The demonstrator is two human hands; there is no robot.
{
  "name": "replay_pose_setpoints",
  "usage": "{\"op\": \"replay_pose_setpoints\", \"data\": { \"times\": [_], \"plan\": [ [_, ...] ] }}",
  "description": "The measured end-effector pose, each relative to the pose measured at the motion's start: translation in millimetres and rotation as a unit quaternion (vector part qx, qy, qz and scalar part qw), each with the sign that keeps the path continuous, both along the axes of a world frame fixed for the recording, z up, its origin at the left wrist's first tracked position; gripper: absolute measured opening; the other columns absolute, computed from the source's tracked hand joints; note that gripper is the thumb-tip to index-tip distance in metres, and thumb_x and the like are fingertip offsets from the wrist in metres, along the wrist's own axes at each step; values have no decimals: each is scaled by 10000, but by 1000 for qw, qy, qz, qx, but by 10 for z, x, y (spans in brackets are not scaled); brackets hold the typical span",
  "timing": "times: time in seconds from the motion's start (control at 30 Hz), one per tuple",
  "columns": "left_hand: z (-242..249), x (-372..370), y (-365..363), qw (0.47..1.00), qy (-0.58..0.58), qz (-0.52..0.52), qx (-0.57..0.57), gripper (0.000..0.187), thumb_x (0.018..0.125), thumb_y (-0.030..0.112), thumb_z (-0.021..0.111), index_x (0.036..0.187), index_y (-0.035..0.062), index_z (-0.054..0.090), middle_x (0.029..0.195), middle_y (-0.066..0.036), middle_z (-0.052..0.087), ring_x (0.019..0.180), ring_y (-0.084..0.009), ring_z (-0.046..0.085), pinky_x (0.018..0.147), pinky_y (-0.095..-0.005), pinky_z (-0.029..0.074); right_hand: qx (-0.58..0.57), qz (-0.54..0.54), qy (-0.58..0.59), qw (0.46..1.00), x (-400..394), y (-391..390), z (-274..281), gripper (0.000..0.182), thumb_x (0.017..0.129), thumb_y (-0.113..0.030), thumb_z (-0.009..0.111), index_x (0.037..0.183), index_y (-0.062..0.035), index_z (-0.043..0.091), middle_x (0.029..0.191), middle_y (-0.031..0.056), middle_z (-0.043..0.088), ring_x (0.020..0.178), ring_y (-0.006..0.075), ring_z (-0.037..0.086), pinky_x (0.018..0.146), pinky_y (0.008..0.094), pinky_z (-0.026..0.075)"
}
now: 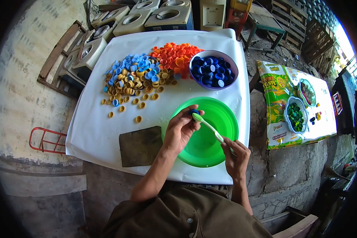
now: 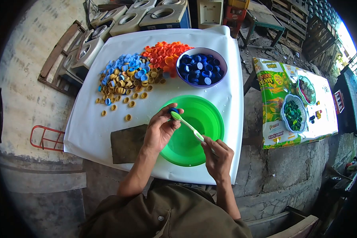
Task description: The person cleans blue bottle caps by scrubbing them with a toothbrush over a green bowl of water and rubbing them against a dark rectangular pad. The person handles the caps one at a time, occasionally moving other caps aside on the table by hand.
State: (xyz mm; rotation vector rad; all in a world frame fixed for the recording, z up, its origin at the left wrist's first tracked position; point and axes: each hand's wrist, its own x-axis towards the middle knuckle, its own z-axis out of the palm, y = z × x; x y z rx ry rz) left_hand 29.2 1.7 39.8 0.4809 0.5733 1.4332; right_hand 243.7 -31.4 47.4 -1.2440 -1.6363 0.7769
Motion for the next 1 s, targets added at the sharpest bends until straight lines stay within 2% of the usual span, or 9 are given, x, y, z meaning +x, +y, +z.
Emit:
{"op": "replay_pose_setpoints", "data": {
  "times": [0.1, 0.2, 0.37, 0.5, 0.63, 0.67, 0.83, 0.93, 1.0],
  "plan": [
    [-98, -16, 55, 998, 17, 57, -20, 339, 969, 0, 499, 1301, -56, 539, 1109, -149, 613, 808, -144, 542, 740, -289, 476, -20, -9, -13, 1000, 69, -38, 15, 202, 878, -1, 703, 1074, -15, 749, 655, 112, 606, 536, 163, 548, 516, 305, 420],
    [-117, 51, 40, 997, 54, 55, 13, 315, 974, -21, 485, 1279, -58, 558, 1045, -112, 605, 797, -139, 523, 724, -287, 452, -21, 2, -6, 1000, 22, -54, 14, 209, 880, 0, 699, 1083, -14, 745, 660, 114, 612, 540, 166, 554, 522, 304, 427],
    [-85, 231, -27, 997, 74, 29, -14, 258, 926, -53, 590, 1178, -18, 545, 1004, -80, 612, 809, -129, 548, 725, -289, 451, -9, -16, 0, 1000, -104, -14, 27, 220, 875, 2, 706, 1090, -22, 745, 661, 117, 615, 545, 171, 561, 524, 310, 436],
    [-153, 67, 79, 997, 50, 62, 8, 249, 938, -50, 551, 1178, 18, 561, 1027, -102, 627, 809, -145, 567, 734, -281, 469, -26, -5, -11, 1000, -27, -58, 48, 214, 876, -4, 709, 1085, -21, 746, 654, 117, 607, 533, 173, 549, 521, 314, 434],
    [-160, 121, -11, 989, 144, -23, 26, 231, 950, -58, 476, 1145, 10, 580, 1108, -160, 644, 794, -150, 587, 690, -288, 505, -15, -11, -14, 1000, -68, -21, -1, 206, 880, -16, 710, 1082, -25, 748, 646, 114, 601, 519, 169, 536, 509, 316, 420],
    [-148, 168, -42, 991, 130, -24, 18, 271, 950, -60, 471, 1192, -3, 579, 1125, -170, 638, 777, -156, 591, 672, -287, 506, -8, -16, -15, 1000, -83, 3, 2, 204, 881, -19, 710, 1081, -26, 749, 645, 113, 600, 515, 167, 532, 505, 316, 416],
    [-71, 94, 1, 997, -35, -68, -5, 374, 973, 55, 558, 1338, -30, 546, 1180, -143, 617, 870, -163, 583, 705, -300, 500, -16, -28, -16, 999, -89, -27, 27, 199, 880, -26, 715, 1077, -28, 748, 649, 119, 607, 524, 172, 540, 508, 324, 414],
    [-157, 59, -28, 992, 68, -104, 30, 432, 975, 164, 635, 1354, -21, 542, 1188, -126, 605, 897, -168, 574, 723, -296, 492, -21, -21, -24, 999, -90, -10, 59, 199, 882, -27, 714, 1078, -27, 749, 650, 120, 610, 523, 175, 542, 507, 325, 414],
    [-147, 81, -42, 995, 30, -90, 22, 514, 969, 244, 670, 1384, -13, 510, 1120, -109, 607, 865, -162, 576, 721, -285, 489, -25, -21, -30, 999, -77, 1, 52, 199, 883, -27, 713, 1079, -24, 749, 650, 121, 612, 522, 174, 544, 506, 325, 413]
  ]
}}
